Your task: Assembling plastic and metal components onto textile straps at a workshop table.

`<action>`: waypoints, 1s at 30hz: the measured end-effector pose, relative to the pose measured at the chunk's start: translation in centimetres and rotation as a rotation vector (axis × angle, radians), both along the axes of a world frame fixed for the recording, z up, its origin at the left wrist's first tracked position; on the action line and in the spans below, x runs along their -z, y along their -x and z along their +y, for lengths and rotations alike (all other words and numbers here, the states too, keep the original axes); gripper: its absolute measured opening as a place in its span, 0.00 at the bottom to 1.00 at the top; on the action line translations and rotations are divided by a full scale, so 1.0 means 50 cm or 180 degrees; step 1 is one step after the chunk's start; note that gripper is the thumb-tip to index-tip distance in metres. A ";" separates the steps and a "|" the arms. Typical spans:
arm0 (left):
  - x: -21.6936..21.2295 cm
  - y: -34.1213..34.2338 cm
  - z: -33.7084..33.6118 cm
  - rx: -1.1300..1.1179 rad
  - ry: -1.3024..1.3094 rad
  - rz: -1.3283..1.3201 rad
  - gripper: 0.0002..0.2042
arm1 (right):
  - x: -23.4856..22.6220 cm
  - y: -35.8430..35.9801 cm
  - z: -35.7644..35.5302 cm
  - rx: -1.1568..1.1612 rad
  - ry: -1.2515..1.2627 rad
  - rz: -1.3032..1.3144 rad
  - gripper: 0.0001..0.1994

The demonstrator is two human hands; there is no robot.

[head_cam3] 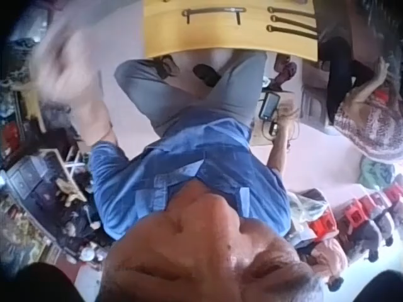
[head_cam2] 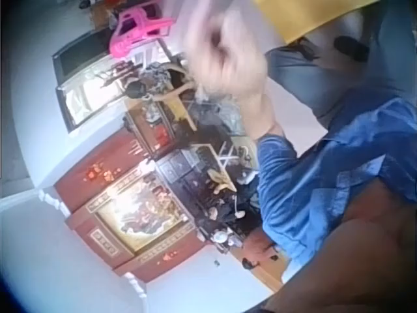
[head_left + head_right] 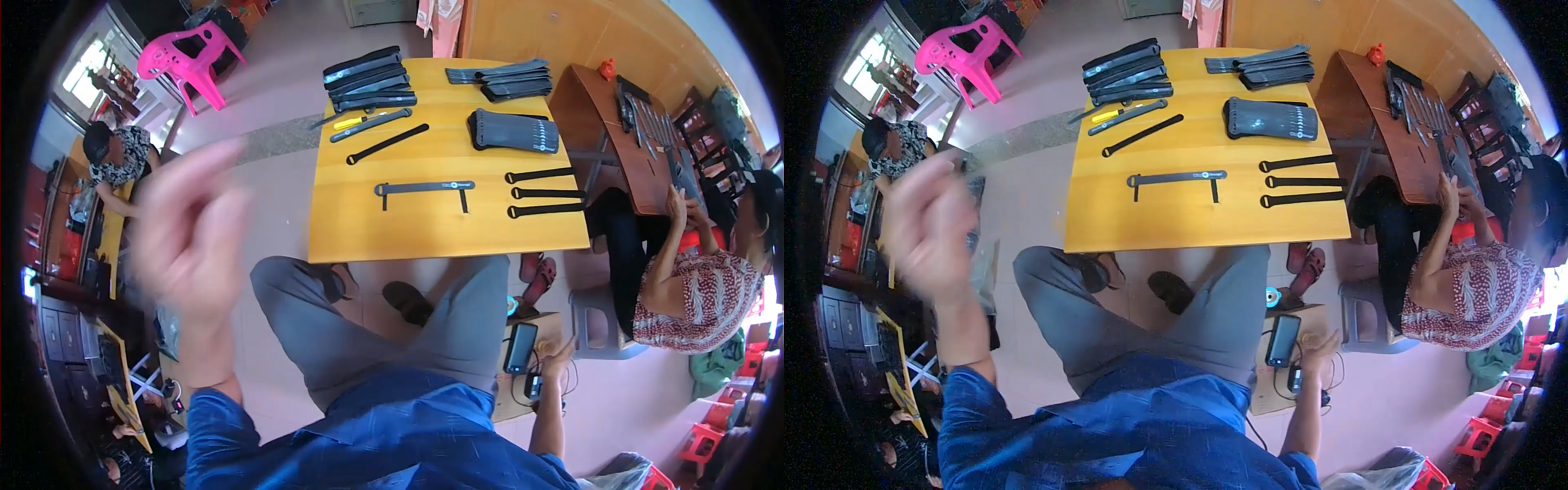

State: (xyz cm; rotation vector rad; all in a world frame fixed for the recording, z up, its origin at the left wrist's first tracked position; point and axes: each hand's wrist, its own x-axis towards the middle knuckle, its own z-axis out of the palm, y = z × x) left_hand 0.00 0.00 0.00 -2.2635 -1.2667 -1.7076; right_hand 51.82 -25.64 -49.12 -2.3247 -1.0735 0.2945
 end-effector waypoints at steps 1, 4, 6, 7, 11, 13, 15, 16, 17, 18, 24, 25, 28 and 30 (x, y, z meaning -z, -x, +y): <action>0.036 0.005 0.051 0.0053 0.0487 0.0207 0.12 | -0.045 -0.003 0.017 0.0077 0.0139 -0.0196 0.46; 0.219 0.049 0.198 0.0062 0.1502 0.0377 0.13 | -0.155 0.026 0.097 -0.0118 -0.0231 -0.0476 0.43; 0.352 0.080 0.281 -0.0061 0.1591 0.0824 0.15 | -0.234 0.074 0.165 -0.0403 -0.0991 -0.0610 0.36; 0.407 0.080 0.311 -0.0222 0.1663 0.0999 0.16 | -0.266 0.093 0.189 -0.0379 -0.1007 -0.0610 0.36; 0.519 0.047 0.386 -0.0733 0.2017 0.1363 0.22 | -0.372 0.180 0.261 -0.0851 -0.1159 -0.0177 0.31; 0.522 0.026 0.402 -0.0860 0.2122 0.1492 0.19 | -0.380 0.228 0.284 -0.1013 -0.1137 0.0054 0.29; 0.535 0.026 0.413 -0.0854 0.1930 0.1399 0.14 | -0.369 0.275 0.315 -0.1546 -0.1616 0.0191 0.25; 0.540 0.030 0.416 -0.0859 0.1925 0.1397 0.14 | -0.379 0.302 0.326 -0.1661 -0.1663 0.0278 0.23; 0.545 0.040 0.415 -0.0843 0.1803 0.1379 0.11 | -0.405 0.339 0.340 -0.1790 -0.1701 0.0378 0.22; 0.545 0.043 0.417 -0.0804 0.1665 0.1354 0.09 | -0.415 0.365 0.349 -0.1869 -0.1680 0.0398 0.21; 0.539 0.065 0.372 -0.0860 0.1276 0.1695 0.05 | -0.458 0.470 0.411 -0.2509 -0.1976 0.0717 0.19; 0.539 0.070 0.363 -0.0875 0.1271 0.1686 0.05 | -0.467 0.479 0.419 -0.2526 -0.1982 0.0712 0.19; 0.551 0.104 0.338 -0.0870 0.1132 0.1627 0.06 | -0.498 0.504 0.441 -0.2876 -0.1986 0.0678 0.18; 0.575 0.147 0.318 -0.0704 0.1058 0.1181 0.06 | -0.509 0.515 0.445 -0.2957 -0.1979 0.0696 0.18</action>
